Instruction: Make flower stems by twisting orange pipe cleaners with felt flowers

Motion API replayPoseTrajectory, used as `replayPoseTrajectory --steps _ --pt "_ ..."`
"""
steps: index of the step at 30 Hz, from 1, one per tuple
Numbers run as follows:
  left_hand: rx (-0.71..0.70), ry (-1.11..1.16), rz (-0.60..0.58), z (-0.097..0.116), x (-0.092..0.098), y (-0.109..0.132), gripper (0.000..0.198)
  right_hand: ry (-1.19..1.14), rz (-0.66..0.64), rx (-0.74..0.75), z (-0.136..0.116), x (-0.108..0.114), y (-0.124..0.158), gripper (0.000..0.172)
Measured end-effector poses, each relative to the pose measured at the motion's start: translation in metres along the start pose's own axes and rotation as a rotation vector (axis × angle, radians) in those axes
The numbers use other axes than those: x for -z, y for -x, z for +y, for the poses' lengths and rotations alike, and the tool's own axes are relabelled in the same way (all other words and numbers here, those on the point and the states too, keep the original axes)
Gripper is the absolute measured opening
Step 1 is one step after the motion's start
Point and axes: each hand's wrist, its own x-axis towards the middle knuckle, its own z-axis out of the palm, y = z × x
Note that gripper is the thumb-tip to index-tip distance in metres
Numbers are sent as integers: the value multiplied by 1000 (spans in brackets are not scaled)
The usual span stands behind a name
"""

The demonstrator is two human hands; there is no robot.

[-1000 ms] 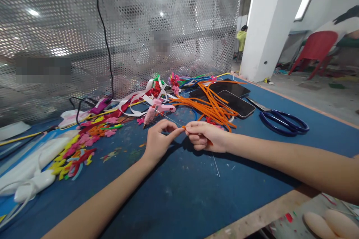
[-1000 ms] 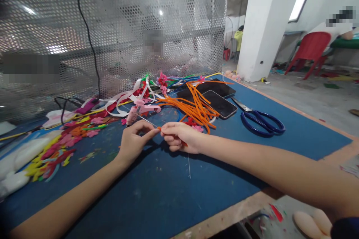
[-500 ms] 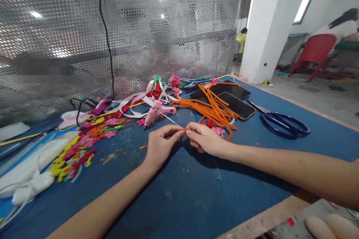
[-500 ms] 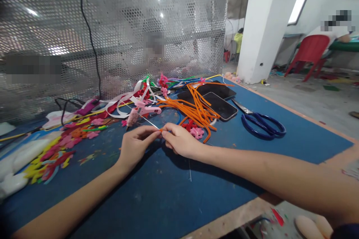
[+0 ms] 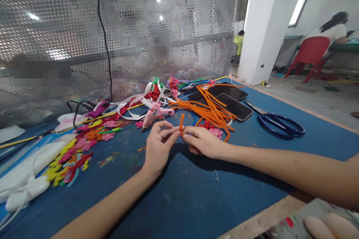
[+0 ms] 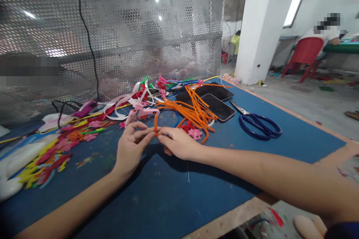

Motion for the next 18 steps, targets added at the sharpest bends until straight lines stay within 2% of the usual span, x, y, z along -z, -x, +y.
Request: replayPoseTrajectory --steps 7,12,15,18 --pt "156 203 -161 -7 -1 -2 26 -374 -259 -183 -1 11 -5 20" --pt "166 271 -237 -3 -5 -2 18 -474 -199 -175 -2 11 -7 20" --pt "148 310 -250 -1 -4 -2 23 -479 -141 -150 0 8 -8 22" --pt "138 258 -242 -2 -1 -3 27 -409 -95 -116 2 5 -8 26"
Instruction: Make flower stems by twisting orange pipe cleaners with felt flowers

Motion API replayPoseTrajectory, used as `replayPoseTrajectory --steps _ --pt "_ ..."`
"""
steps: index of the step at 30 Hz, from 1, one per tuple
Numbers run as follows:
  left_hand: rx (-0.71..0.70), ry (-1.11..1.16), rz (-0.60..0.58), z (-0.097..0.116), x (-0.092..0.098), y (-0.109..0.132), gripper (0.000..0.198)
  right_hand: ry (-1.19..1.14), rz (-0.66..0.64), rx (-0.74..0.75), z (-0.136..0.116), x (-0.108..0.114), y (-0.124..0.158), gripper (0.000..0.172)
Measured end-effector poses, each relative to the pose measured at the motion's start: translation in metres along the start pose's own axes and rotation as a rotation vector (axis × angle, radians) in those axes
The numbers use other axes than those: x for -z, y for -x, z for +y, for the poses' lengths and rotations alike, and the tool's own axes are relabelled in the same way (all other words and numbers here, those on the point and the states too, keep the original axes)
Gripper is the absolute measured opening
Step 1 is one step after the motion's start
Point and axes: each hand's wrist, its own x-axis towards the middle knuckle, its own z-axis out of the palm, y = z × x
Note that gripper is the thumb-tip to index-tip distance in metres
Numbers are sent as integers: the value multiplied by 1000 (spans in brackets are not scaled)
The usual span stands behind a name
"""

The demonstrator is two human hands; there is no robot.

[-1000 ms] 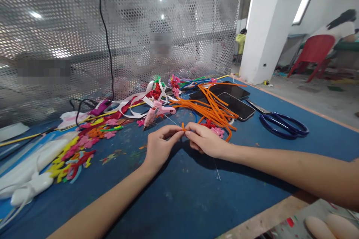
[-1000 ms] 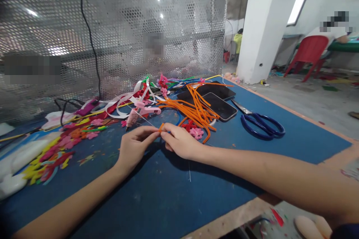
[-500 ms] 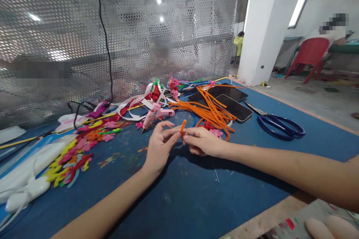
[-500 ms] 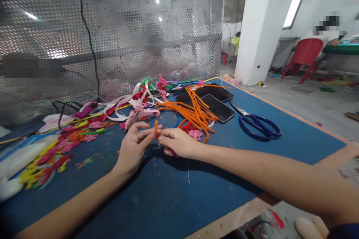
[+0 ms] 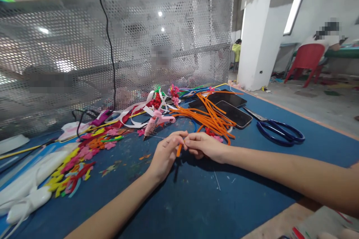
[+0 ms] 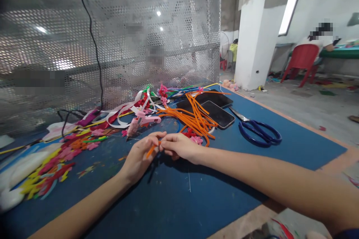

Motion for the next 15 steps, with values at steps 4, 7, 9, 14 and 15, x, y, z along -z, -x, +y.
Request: replayPoseTrajectory --steps 4,7,9,14,15 --pt "-22 -131 47 -4 4 -2 13 75 89 0 0 -2 1 26" --pt "22 -121 86 -7 5 -4 23 16 97 -29 -2 -1 1 25" --pt "42 -99 91 -8 6 -4 21 -37 27 -50 -3 3 2 24" --pt "-4 -105 2 -6 6 -3 17 -208 -299 -196 -6 15 6 19" --pt "-20 -107 -36 -5 7 -3 17 -245 -372 -244 -7 16 8 19"
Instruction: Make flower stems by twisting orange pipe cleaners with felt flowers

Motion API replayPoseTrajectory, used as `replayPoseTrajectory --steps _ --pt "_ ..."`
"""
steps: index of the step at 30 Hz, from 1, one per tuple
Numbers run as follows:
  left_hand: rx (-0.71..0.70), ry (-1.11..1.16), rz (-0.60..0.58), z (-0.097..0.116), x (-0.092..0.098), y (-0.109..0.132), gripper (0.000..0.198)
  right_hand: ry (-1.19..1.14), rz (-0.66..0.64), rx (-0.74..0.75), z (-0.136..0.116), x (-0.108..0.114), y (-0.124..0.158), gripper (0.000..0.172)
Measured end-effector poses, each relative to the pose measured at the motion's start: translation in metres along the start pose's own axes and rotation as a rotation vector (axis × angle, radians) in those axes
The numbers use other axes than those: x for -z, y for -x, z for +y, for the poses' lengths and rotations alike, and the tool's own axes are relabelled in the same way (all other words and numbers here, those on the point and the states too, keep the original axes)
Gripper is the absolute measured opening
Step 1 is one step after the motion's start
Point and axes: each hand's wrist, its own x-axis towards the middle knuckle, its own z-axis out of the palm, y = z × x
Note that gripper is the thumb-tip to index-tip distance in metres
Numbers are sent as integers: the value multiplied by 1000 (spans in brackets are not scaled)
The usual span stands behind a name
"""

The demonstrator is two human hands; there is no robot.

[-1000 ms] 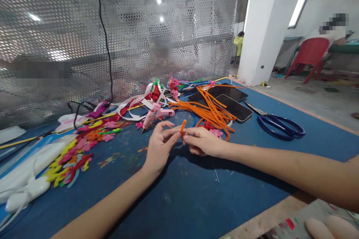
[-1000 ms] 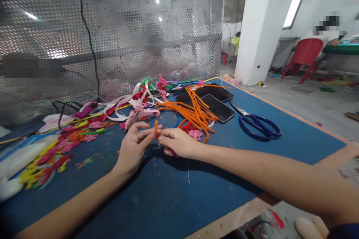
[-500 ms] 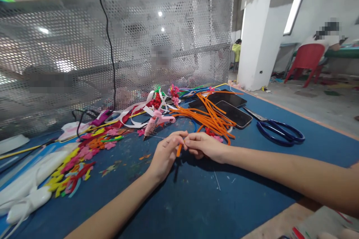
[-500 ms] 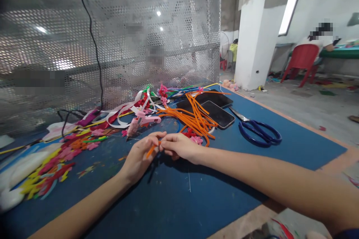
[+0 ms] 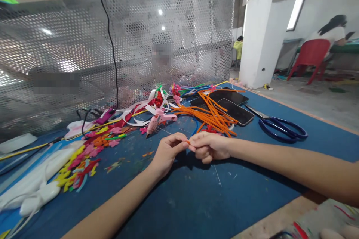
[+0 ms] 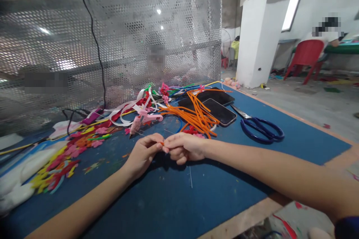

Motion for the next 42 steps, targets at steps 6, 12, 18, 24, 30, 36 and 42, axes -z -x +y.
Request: replayPoseTrajectory --steps 6,12,18,24,30,36,42 --pt "21 -58 40 0 3 0 15 308 212 74 2 -9 -4 17" --pt "89 -151 274 1 -7 7 21 1683 619 644 3 -8 -4 9" --pt "135 -39 308 0 -16 11 24 2132 497 638 -2 -9 6 25" --pt "43 0 214 0 -11 8 20 946 557 277 -9 -22 3 16" --pt "-168 -166 -19 10 -5 5 17 -213 41 -207 -6 -10 3 11" --pt "-30 -262 142 6 -4 1 18 251 369 77 -5 -3 -3 11" --pt "77 -187 274 -2 -3 -3 27 1632 668 471 -6 -7 -1 8"
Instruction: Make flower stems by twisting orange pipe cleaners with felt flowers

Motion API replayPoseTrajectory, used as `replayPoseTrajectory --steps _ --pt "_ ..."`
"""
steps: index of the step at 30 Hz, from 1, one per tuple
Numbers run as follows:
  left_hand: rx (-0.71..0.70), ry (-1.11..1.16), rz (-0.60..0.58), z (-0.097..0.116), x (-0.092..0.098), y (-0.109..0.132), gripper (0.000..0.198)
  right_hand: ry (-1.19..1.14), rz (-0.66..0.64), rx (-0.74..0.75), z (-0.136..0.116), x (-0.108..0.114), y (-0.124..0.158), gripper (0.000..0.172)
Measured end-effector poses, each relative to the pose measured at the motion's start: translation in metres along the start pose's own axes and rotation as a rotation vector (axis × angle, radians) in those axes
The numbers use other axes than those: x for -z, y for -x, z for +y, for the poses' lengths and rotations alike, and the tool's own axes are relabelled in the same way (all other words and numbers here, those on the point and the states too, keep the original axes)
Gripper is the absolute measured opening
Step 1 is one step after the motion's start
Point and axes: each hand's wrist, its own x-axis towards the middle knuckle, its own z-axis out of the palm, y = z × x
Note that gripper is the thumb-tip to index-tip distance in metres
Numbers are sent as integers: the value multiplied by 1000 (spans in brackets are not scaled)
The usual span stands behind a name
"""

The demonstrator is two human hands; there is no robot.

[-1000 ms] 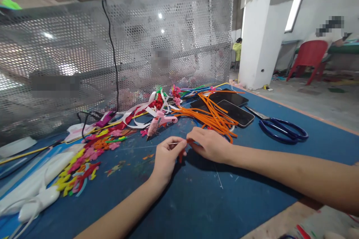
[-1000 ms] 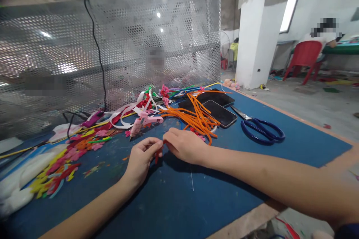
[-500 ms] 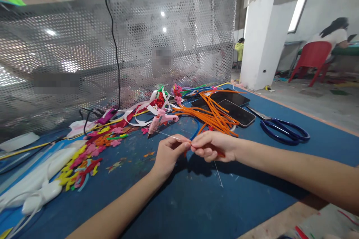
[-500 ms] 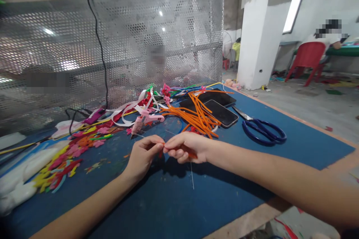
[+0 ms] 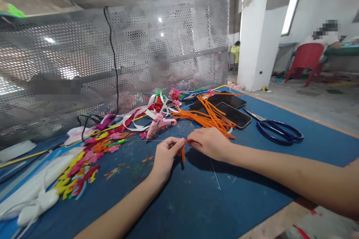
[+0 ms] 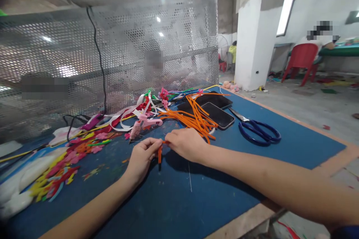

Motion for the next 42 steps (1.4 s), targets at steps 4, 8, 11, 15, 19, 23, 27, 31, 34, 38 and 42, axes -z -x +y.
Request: replayPoseTrajectory --steps 4,8,11,15,19,23,27,31,34,38,42 --pt "21 35 -5 -2 0 0 30 513 48 256 -3 -3 0 16" --pt "24 101 -9 -1 -1 0 30 522 65 297 -3 -6 -1 16" --pt "17 115 -39 -1 -2 -1 28 389 62 217 -2 -7 1 19" --pt "-46 75 -87 0 0 -3 20 -21 84 29 -4 -3 2 17" --pt "-253 -103 -78 -1 5 -4 8 -569 -134 -292 -5 2 -1 13" --pt "-268 -204 -61 2 5 -1 10 -709 -174 -332 -4 2 1 13" --pt "-131 -269 0 7 1 3 18 -273 31 -39 -2 0 6 16" --pt "-109 -332 -101 11 -1 4 20 83 4 129 2 -3 10 15" --pt "-124 -297 -104 12 -2 5 17 218 -28 123 3 -4 11 16" --pt "-138 -208 -64 11 -1 4 16 76 -3 82 -3 -4 9 16" --pt "-155 -169 -66 8 2 3 12 -459 -20 -172 -9 1 3 15"
